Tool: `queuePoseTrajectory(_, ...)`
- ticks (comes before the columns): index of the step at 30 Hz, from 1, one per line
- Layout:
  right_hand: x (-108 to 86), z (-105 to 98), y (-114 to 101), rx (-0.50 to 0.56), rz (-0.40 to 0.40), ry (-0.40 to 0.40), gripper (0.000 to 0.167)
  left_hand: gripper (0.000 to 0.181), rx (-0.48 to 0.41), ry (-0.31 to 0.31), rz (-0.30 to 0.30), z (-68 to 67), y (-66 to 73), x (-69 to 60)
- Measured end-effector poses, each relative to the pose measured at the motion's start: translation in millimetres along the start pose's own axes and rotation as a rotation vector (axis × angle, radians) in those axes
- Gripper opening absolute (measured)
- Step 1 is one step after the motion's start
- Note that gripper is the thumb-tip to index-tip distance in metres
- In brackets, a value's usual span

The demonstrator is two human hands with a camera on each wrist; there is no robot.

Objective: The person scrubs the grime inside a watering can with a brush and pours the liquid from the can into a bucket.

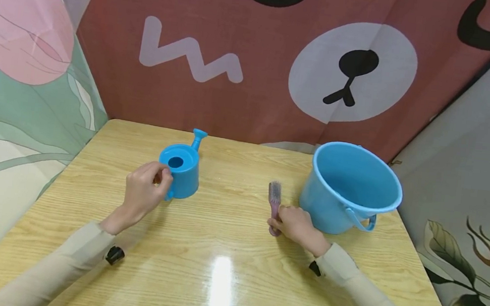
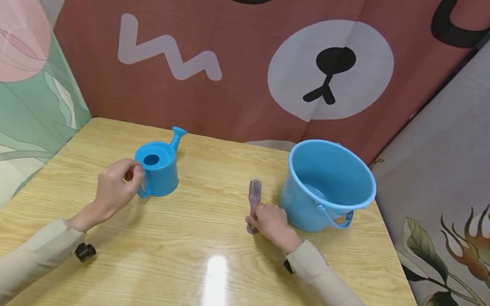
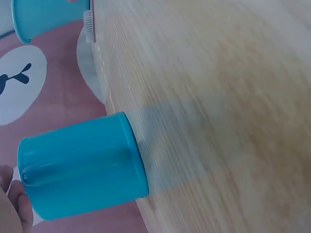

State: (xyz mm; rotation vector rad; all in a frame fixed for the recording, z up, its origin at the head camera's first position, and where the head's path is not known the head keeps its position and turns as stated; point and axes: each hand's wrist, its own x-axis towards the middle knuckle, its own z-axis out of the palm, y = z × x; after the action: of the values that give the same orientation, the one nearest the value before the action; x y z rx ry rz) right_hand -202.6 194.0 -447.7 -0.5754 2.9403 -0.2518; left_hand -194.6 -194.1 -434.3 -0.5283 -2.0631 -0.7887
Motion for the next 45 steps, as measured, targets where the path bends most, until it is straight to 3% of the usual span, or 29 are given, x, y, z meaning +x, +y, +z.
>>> queuePoseTrajectory(20,0.2,-1,-3,-0.01,0.046,-0.033,0.03,0.015,0.052,-0.016,-0.109,-0.7,-7.8,-10.8)
queuePoseTrajectory(31,1.8,-1,-4,-0.024,0.036,-0.035,0.034,0.012,0.077,-0.152,-0.266,-1.5,-10.0,-15.1)
queuePoseTrajectory(37,0.4,0,-4,-0.026,0.01,-0.017,0.033,0.023,0.066,-0.237,-0.361,-1.2,-8.0,-15.8)
queuePoseTrajectory(45,4.2,0,-2,0.013,0.043,-0.052,0.035,0.051,-0.095,-0.427,-0.551,2.5,-4.4,-14.0)
